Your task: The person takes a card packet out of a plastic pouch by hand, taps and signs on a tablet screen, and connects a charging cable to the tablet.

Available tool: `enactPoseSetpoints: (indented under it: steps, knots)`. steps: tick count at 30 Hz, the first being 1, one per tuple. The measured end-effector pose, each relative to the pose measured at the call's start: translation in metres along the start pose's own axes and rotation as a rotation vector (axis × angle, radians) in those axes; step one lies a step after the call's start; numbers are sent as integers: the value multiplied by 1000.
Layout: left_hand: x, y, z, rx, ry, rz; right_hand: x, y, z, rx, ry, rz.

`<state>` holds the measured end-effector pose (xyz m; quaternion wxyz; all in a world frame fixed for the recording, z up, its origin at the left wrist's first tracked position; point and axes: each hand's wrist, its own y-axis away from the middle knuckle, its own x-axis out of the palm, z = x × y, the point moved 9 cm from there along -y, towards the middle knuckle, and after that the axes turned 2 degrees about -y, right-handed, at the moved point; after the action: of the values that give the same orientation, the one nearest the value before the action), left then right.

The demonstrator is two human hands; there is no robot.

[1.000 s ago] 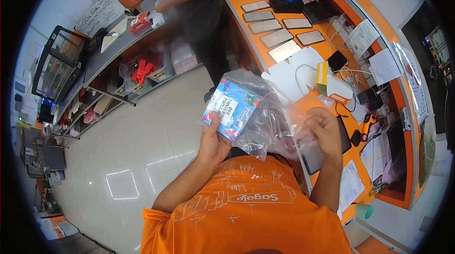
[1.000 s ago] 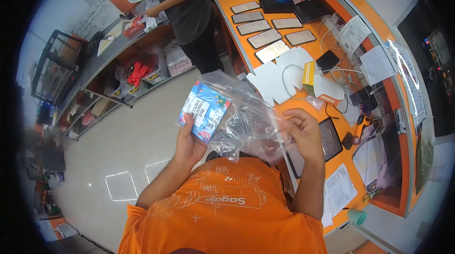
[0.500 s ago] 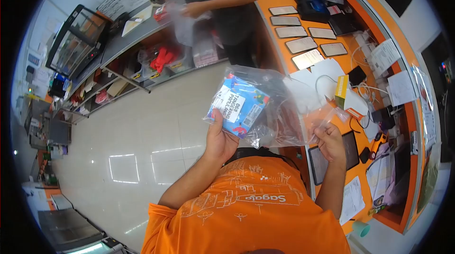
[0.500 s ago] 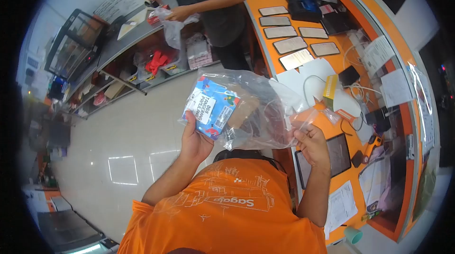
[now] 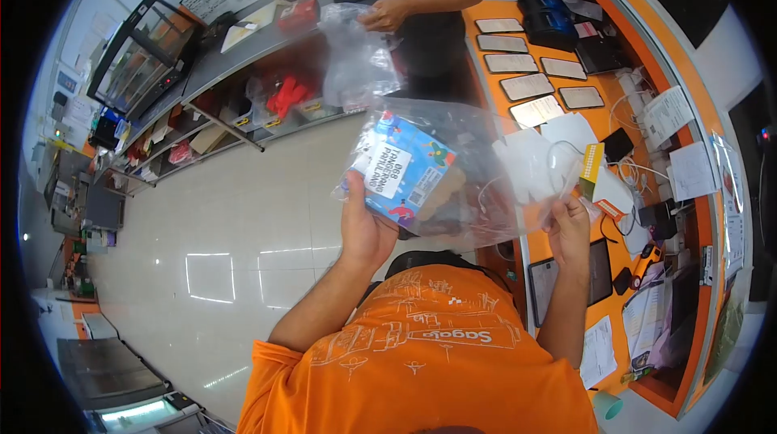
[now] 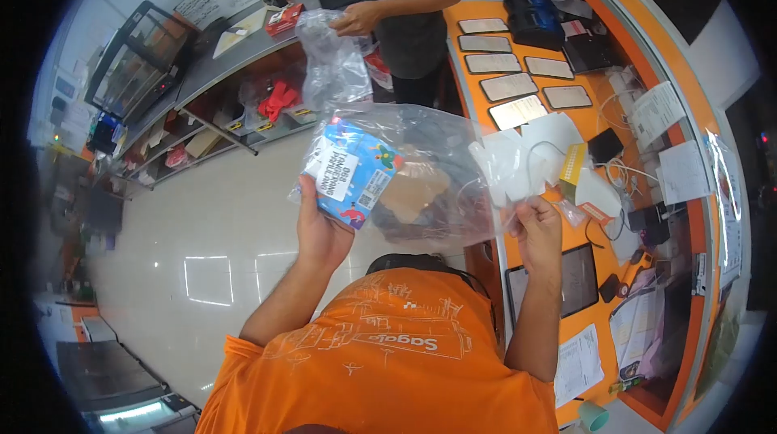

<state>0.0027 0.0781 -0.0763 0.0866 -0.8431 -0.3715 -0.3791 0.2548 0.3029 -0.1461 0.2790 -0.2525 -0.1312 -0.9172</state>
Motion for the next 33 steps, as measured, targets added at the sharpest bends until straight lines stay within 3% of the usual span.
enactPoseSetpoints:
  steps: [5, 15, 19, 23, 25, 27, 30, 33]
  knots:
    - [-7, -10, -2, 15, 23, 12, 10, 0, 4, 66, -86, 26]
    - [-84, -17, 45, -232, -22, -84, 54, -7, -11, 168, -360, 269]
    - [-139, -4, 72, -312, -289, -123, 73, -2, -54, 339, -305, 231]
    - [-172, 23, 99, -549, -316, -257, 124, 6, -78, 496, -380, 349]
    - [-166, 19, 76, -353, -700, -250, 143, 10, -89, 532, -446, 419]
    - [-143, 11, 51, -63, -967, -155, 161, 14, -96, 560, -371, 477]
    - [-79, 5, 26, -228, -794, 128, 185, 15, -102, 555, -137, 542]
    - [-33, 12, 18, -190, -712, 299, 199, 20, -106, 504, 10, 565]
